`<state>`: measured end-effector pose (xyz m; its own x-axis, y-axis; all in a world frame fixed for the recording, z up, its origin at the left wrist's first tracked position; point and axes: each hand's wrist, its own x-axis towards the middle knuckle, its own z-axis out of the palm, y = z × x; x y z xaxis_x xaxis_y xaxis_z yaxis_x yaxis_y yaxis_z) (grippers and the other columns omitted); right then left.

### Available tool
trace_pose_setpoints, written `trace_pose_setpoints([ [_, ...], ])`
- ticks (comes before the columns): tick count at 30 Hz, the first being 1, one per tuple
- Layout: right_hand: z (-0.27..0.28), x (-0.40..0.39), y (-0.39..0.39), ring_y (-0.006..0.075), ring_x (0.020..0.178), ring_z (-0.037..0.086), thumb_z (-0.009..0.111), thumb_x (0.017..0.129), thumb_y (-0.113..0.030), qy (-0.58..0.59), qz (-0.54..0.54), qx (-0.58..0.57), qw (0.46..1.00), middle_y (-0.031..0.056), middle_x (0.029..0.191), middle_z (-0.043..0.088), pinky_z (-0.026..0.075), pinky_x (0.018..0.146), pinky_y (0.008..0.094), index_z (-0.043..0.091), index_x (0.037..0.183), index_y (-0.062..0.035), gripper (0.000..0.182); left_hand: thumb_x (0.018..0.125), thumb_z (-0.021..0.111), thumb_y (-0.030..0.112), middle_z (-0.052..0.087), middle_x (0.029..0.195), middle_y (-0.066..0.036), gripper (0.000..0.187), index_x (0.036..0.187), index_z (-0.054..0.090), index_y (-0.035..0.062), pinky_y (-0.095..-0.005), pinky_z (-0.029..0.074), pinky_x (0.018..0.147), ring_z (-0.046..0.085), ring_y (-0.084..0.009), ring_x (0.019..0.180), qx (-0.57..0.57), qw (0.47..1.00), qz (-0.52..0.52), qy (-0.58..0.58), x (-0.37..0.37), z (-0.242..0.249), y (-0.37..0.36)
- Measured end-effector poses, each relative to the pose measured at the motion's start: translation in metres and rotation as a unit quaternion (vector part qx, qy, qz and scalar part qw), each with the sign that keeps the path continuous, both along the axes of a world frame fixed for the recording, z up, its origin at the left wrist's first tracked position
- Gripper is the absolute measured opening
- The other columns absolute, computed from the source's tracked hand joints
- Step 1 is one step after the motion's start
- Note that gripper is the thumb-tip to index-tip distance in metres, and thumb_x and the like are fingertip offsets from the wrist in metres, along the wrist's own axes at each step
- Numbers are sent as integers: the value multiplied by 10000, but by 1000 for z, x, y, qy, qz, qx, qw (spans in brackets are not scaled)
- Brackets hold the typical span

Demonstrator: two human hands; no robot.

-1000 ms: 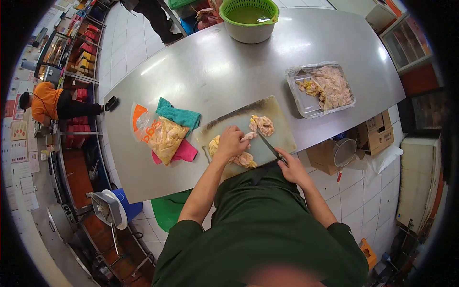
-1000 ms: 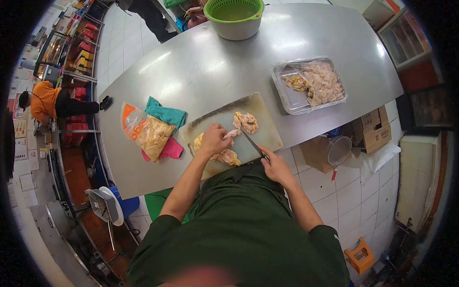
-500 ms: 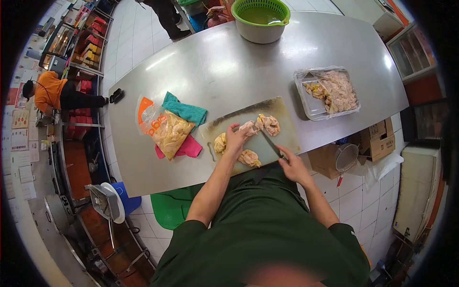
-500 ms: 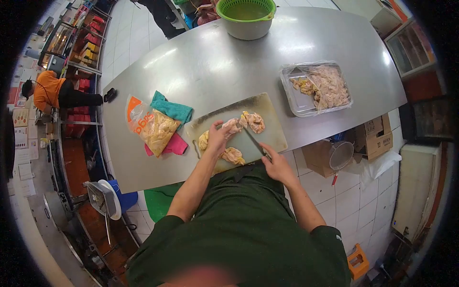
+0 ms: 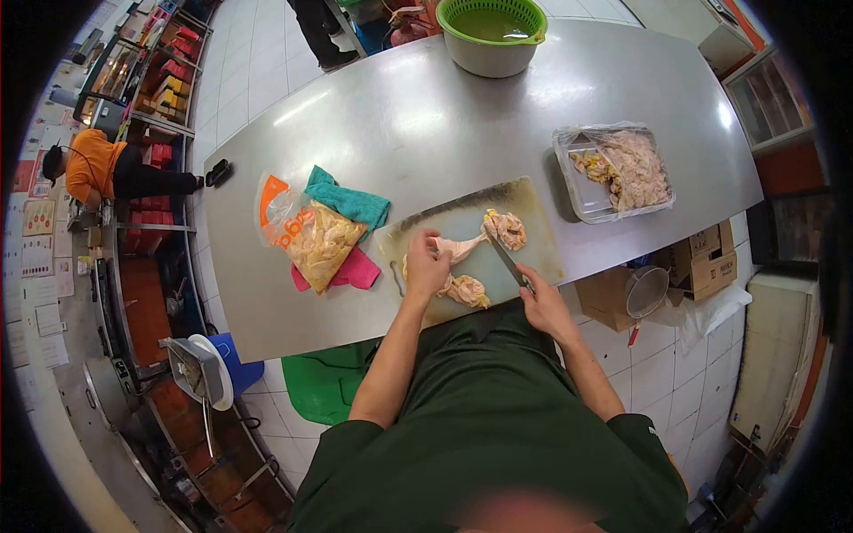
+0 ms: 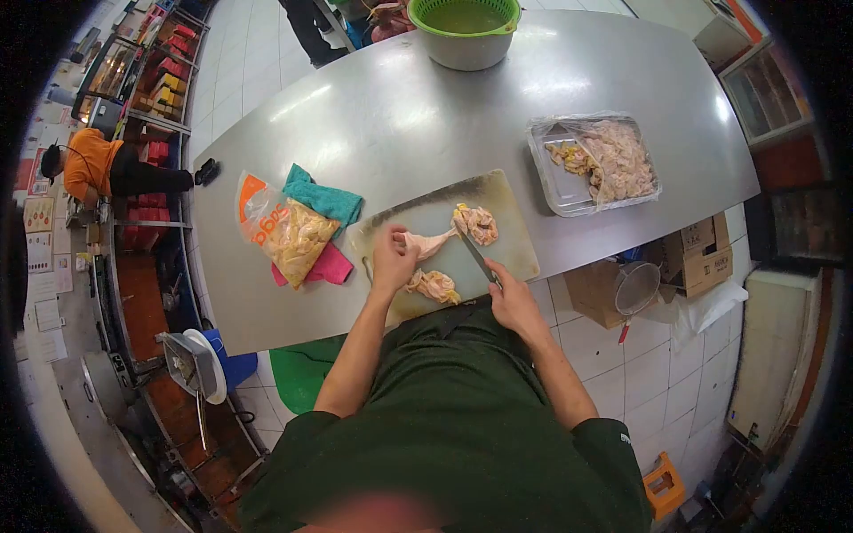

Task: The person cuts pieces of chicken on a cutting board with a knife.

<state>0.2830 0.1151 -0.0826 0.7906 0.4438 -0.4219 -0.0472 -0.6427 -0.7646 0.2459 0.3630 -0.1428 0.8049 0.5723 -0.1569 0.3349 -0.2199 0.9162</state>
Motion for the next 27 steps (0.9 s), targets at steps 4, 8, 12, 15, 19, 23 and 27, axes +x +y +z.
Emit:
trace_pose_setpoints([
  [4, 14, -1, 10, 460, 904, 602, 527, 906, -101, 3, 31, -48, 998, 272, 959, 640, 471, 818, 497, 455, 1366, -185, 473, 728, 705, 147, 576, 1016, -121, 312, 1024, 614, 105, -407, 500, 783, 588, -297, 894, 215, 948, -171, 161, 2, 38, -2],
  [8, -9, -5, 10, 471, 886, 597, 525, 910, -115, -52, 100, -7, 994, 259, 937, 646, 473, 785, 522, 439, 1379, -204, 485, 728, 714, 248, 578, 1030, -98, 254, 943, 651, 129, -403, 463, 802, 569, -264, 952, 318, 922, -221, -21, 3, 13, 2],
  [12, -18, -5, 6, 469, 884, 598, 516, 915, -123, -67, 80, -26, 994, 254, 955, 645, 480, 772, 520, 417, 1398, -220, 502, 707, 732, 275, 609, 984, -48, 198, 857, 671, 160, -382, 406, 781, 565, -235, 936, 349, 895, -272, 59, -3, 9, -6],
  [15, -16, -13, 10, 457, 851, 604, 506, 921, -138, -119, 123, -31, 985, 249, 942, 637, 482, 751, 525, 402, 1409, -230, 508, 713, 727, 247, 622, 936, -3, 160, 844, 679, 169, -376, 388, 775, 558, -217, 930, 372, 904, -209, -16, -5, 11, -16],
  [19, -5, -14, 14, 445, 813, 605, 498, 924, -155, -83, 158, -100, 979, 232, 909, 629, 483, 734, 533, 403, 1412, -240, 504, 725, 710, 208, 624, 919, 29, 154, 870, 690, 163, -369, 382, 798, 552, -198, 945, 389, 899, -178, -93, -9, -6, -19],
  [23, -28, -10, 23, 434, 779, 608, 496, 927, -163, -116, 165, -72, 977, 215, 875, 623, 488, 708, 532, 397, 1418, -257, 510, 730, 703, 195, 636, 935, 34, 139, 862, 689, 153, -363, 379, 809, 554, -200, 963, 402, 894, -170, -99, -9, -9, -18],
  [27, -55, 0, 50, 423, 758, 607, 487, 931, -170, -177, 168, -35, 969, 208, 868, 620, 493, 685, 519, 381, 1429, -269, 519, 737, 695, 189, 646, 931, 39, 120, 849, 687, 146, -367, 379, 812, 560, -207, 969, 392, 898, -174, -101, -11, -9, -19],
])
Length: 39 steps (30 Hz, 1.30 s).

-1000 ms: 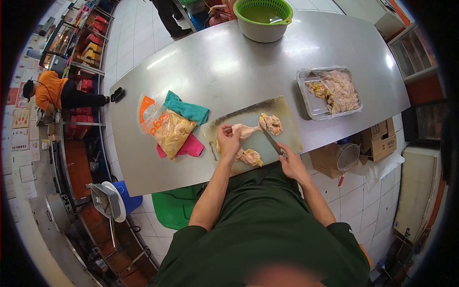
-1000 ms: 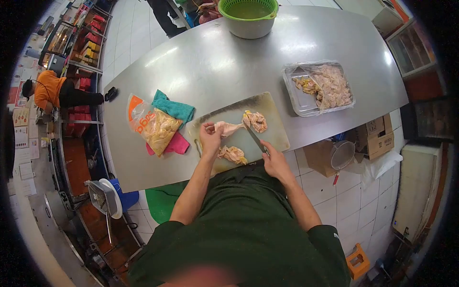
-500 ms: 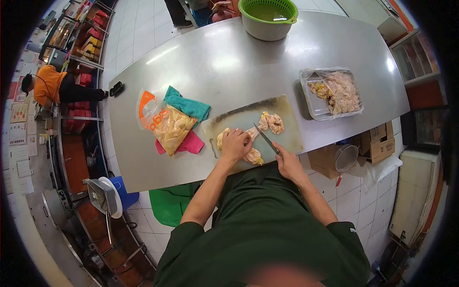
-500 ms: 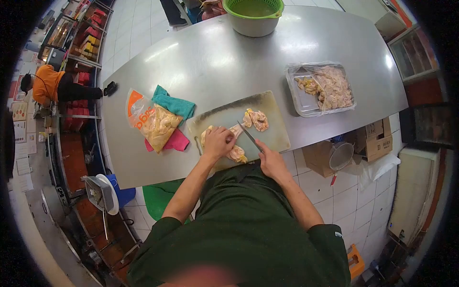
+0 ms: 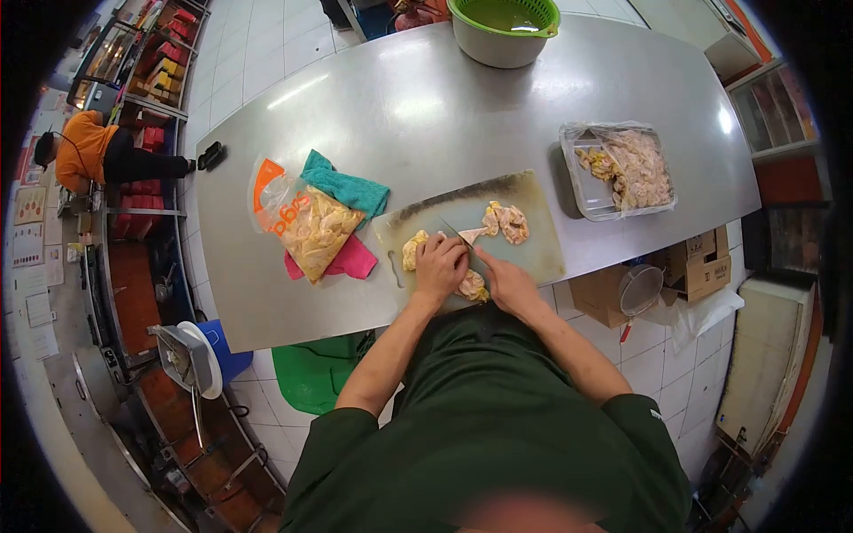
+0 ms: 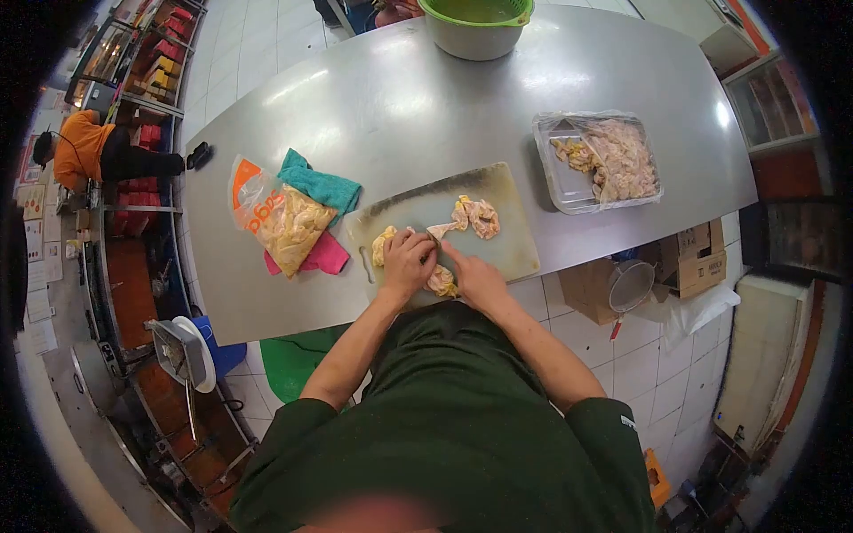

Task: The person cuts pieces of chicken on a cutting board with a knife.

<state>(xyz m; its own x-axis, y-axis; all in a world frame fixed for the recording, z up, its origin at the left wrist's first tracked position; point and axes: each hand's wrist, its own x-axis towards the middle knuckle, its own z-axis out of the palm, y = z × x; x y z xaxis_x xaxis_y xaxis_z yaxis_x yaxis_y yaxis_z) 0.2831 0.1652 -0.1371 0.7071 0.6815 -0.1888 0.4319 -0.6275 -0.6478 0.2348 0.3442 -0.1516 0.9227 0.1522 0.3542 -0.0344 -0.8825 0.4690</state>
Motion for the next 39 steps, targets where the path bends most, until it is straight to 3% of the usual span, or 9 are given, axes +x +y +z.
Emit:
trace_pose_setpoints([
  [7, 12, -4, -24, 425, 760, 604, 486, 931, -177, 21, 10, -2, 1000, 212, 865, 621, 493, 683, 523, 383, 1426, -273, 515, 745, 702, 196, 654, 936, 21, 103, 832, 684, 145, -384, 382, 835, 571, -238, 1015, 4, 999, 35, 16, -3, -5, -2],
  [12, 71, -5, -65, 442, 838, 611, 495, 928, -178, 114, 21, -170, 979, 245, 922, 638, 486, 728, 530, 421, 1401, -260, 486, 752, 700, 189, 662, 934, 12, 97, 833, 682, 138, -390, 389, 837, 574, -236, 1004, -29, 998, 51, 16, -4, -5, -1],
  [20, 49, -5, -67, 449, 903, 608, 514, 919, -155, 110, -52, -26, 992, 275, 962, 634, 481, 791, 525, 430, 1391, -232, 486, 868, 649, 207, 669, 858, -43, 149, 899, 673, 63, -357, 461, 724, 623, -232, 794, -201, 973, 72, 83, 1, 8, 10],
  [22, 50, -4, -67, 451, 903, 606, 515, 920, -156, 120, -80, -13, 989, 273, 961, 634, 480, 793, 521, 428, 1391, -226, 484, 944, 594, 247, 665, 867, -41, 227, 975, 637, 26, -298, 493, 669, 621, -149, 745, -548, 822, 113, 110, 10, 15, 4],
  [23, 59, -1, -65, 452, 926, 604, 515, 921, -156, 160, -116, -32, 980, 267, 989, 638, 481, 812, 512, 429, 1389, -223, 481, 944, 594, 247, 665, 867, -41, 227, 975, 637, 26, -298, 493, 669, 621, -149, 745, -547, 822, 114, 110, 16, 16, 3],
  [25, 74, -1, -61, 454, 948, 601, 514, 923, -155, 198, -152, -50, 967, 261, 1018, 641, 482, 830, 503, 430, 1388, -220, 477, 942, 617, 232, 660, 884, -47, 252, 1045, 582, 5, -255, 510, 668, 611, -91, 785, -737, 646, 120, 158, 26, 18, 1],
  [30, 39, -12, -63, 415, 767, 622, 534, 915, -123, 60, -96, 73, 991, 233, 806, 638, 480, 725, 447, 440, 1389, -206, 491, 885, 665, 111, 679, 898, -88, 251, 1077, 543, 6, -266, 525, 639, 639, -115, 776, -639, 731, 152, 185, 30, -9, -11],
  [35, 47, -4, -58, 424, 798, 615, 530, 915, -129, 124, -126, 22, 984, 231, 809, 634, 473, 740, 470, 437, 1390, -202, 489, 860, 650, 44, 695, 837, -95, 263, 1096, 538, 10, -266, 523, 601, 654, -128, 734, -594, 761, 161, 206, 15, -22, 3],
  [39, 59, 5, -55, 452, 860, 612, 528, 915, -133, 183, -167, -30, 968, 255, 868, 644, 475, 775, 494, 439, 1388, -206, 487, 828, 644, 54, 681, 778, -128, 317, 1126, 544, 21, -319, 519, 628, 664, -198, 704, -428, 864, 136, 228, 0, -10, 16],
])
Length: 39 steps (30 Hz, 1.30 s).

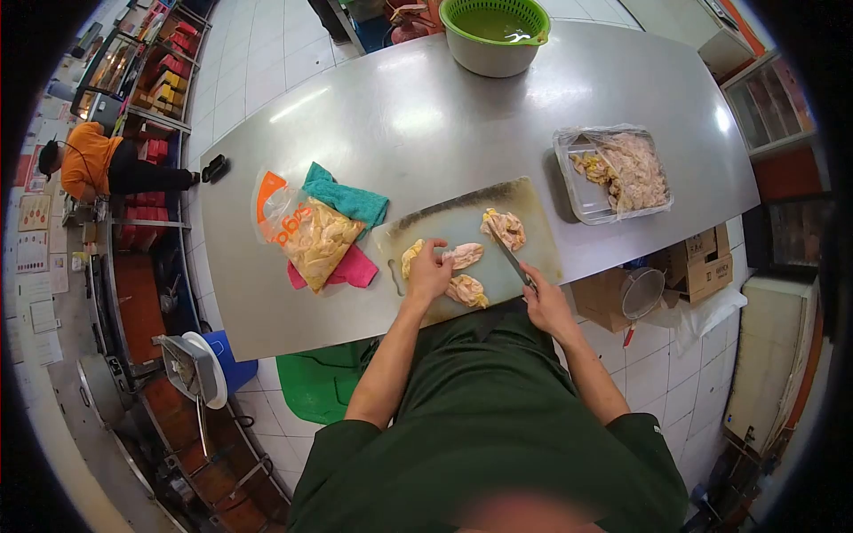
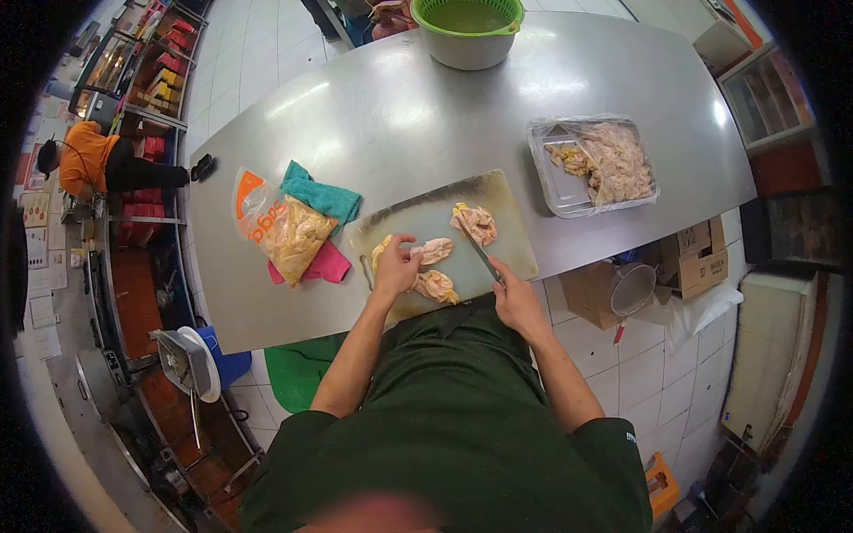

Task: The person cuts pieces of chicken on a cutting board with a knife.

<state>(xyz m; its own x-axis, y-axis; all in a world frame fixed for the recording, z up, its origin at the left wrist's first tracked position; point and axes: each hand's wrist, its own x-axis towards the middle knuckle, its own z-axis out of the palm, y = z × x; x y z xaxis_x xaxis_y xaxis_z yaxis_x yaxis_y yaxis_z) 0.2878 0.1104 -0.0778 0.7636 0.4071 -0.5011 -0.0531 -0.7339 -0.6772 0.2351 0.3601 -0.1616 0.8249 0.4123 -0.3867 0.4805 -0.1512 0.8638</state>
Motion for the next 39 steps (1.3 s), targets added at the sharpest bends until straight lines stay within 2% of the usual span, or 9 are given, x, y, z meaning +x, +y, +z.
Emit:
trace_pose_setpoints([
  [4, -2, -10, 4, 448, 852, 614, 529, 912, -131, -54, 34, 29, 998, 255, 868, 643, 475, 772, 488, 441, 1387, -206, 489, 810, 623, 74, 651, 766, -183, 311, 1114, 559, 43, -389, 510, 666, 654, -315, 711, 169, 979, -110, 25, 2, 45, 1],
  [6, -4, -14, 3, 429, 945, 614, 516, 910, -109, -50, 155, 41, 986, 243, 962, 655, 480, 840, 467, 450, 1379, -194, 481, 812, 619, 70, 652, 780, -197, 292, 1099, 567, 45, -402, 510, 671, 652, -338, 735, 182, 976, -118, 22, 2, 38, 2],
  [9, -1, -5, 6, 433, 1016, 592, 514, 912, -108, -24, 41, 15, 999, 248, 1039, 647, 471, 889, 462, 460, 1372, -187, 469, 815, 632, 72, 655, 786, -195, 261, 1071, 587, 41, -397, 506, 663, 651, -335, 742, 200, 973, -112, -9, 4, 20, 0],
  [13, -10, 4, 11, 458, 944, 591, 518, 916, -127, -84, 40, 64, 994, 267, 995, 638, 463, 828, 508, 445, 1385, -208, 481, 838, 625, 95, 664, 817, -201, 201, 1028, 616, 30, -394, 511, 678, 657, -336, 766, 223, 967, -121, -8, 3, 26, -1],
  [16, 2, 8, 21, 462, 935, 587, 510, 917, -131, -40, 161, 14, 986, 266, 972, 640, 456, 826, 520, 435, 1388, -189, 480, 827, 597, 86, 665, 850, -225, 147, 959, 647, 43, -460, 510, 719, 648, -395, 820, 217, 964, -156, 0, 5, 35, 6],
  [23, -4, 16, 17, 463, 893, 589, 508, 917, -142, -80, 84, 2, 993, 279, 930, 634, 454, 784, 532, 431, 1391, -191, 483, 775, 639, 109, 658, 914, -152, 154, 918, 685, 73, -445, 506, 782, 628, -356, 902, 307, 937, -166, 12, 21, 43, 29],
  [25, -9, 9, 16, 460, 883, 590, 508, 917, -144, -84, 87, 2, 993, 276, 923, 633, 457, 778, 530, 431, 1392, -198, 484, 762, 682, 166, 634, 970, -88, 141, 888, 695, 107, -425, 485, 830, 586, -304, 993, 375, 914, -101, -118, 26, 53, 21],
  [28, -24, 3, 16, 445, 855, 597, 506, 920, -145, -140, 131, 35, 981, 261, 902, 629, 466, 760, 524, 431, 1396, -206, 486, 735, 717, 206, 625, 1000, -39, 163, 875, 696, 127, -416, 465, 820, 556, -262, 1012, 332, 924, -123, -143, 29, 50, 2],
  [39, -45, 9, 40, 413, 743, 616, 505, 916, -171, -181, 171, -8, 969, 197, 827, 618, 492, 669, 528, 393, 1421, -283, 530, 742, 686, 196, 650, 913, 21, 115, 842, 694, 139, -386, 417, 790, 556, -222, 927, 421, 875, -117, -210, 16, 9, -14],
])
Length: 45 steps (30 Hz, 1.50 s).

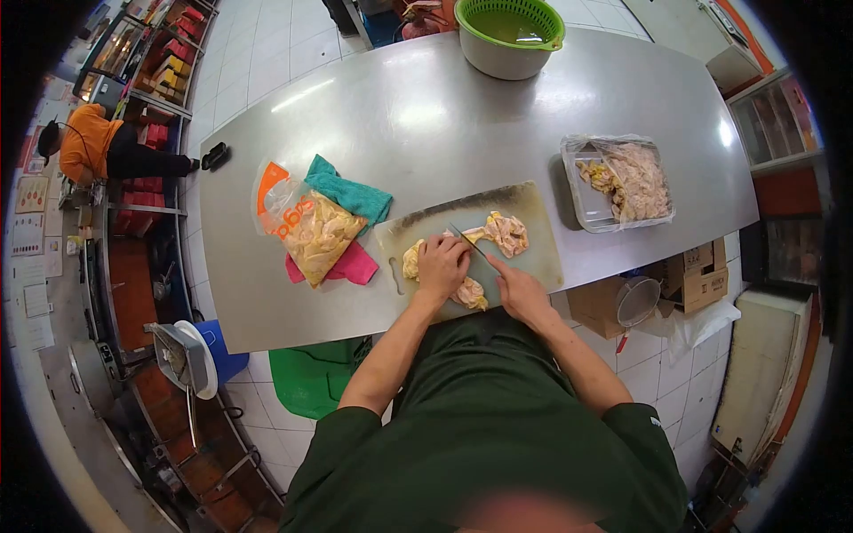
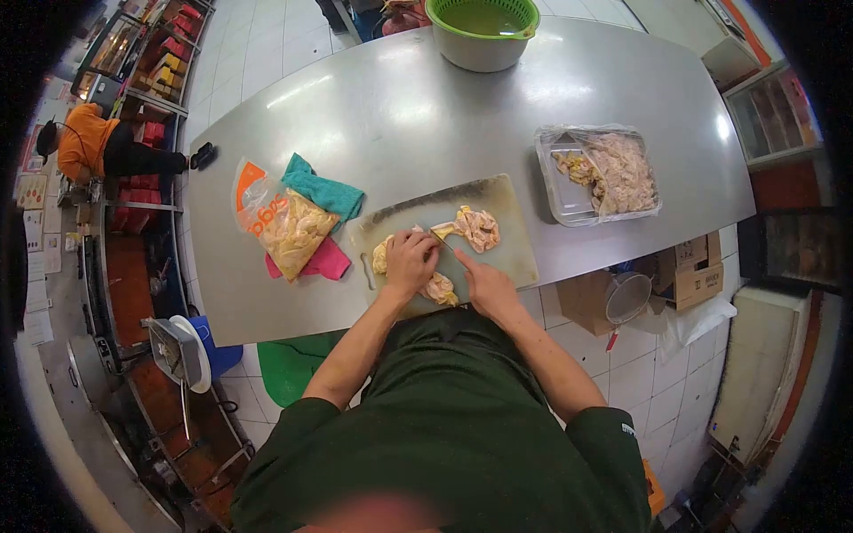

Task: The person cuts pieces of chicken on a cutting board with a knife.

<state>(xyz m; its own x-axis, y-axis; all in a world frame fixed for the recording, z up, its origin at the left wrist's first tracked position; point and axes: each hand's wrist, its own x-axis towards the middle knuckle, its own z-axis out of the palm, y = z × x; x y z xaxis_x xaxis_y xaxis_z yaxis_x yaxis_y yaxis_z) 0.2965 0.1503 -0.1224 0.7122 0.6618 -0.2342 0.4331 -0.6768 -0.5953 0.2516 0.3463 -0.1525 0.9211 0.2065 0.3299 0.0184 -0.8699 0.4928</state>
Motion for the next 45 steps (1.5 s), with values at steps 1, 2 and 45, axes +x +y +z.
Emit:
trace_pose_setpoints([
  [1, -4, 2, 6, 413, 743, 616, 505, 916, -171, 1, -1, 0, 1000, 197, 827, 618, 492, 669, 528, 393, 1421, -283, 530, 739, 684, 190, 653, 907, 19, 116, 842, 693, 137, -389, 415, 797, 558, -220, 929, -1, 1000, -3, -1, 0, 0, 0],
  [2, -5, 6, 14, 415, 734, 615, 505, 916, -177, 0, 0, 12, 1000, 197, 817, 616, 493, 663, 528, 392, 1422, -289, 531, 739, 684, 190, 653, 907, 19, 116, 842, 693, 137, -389, 415, 797, 558, -220, 929, -1, 1000, -5, -1, 1, 0, 0],
  [45, 39, -11, -37, 266, 810, 630, 538, 905, -97, 212, -178, 140, 951, 191, 1111, 639, 488, 797, 361, 442, 1396, -167, 505, 857, 693, 191, 621, 723, -59, 291, 1011, 516, 18, -285, 486, 586, 608, -119, 694, -539, 791, -44, 287, 34, -9, 5],
])
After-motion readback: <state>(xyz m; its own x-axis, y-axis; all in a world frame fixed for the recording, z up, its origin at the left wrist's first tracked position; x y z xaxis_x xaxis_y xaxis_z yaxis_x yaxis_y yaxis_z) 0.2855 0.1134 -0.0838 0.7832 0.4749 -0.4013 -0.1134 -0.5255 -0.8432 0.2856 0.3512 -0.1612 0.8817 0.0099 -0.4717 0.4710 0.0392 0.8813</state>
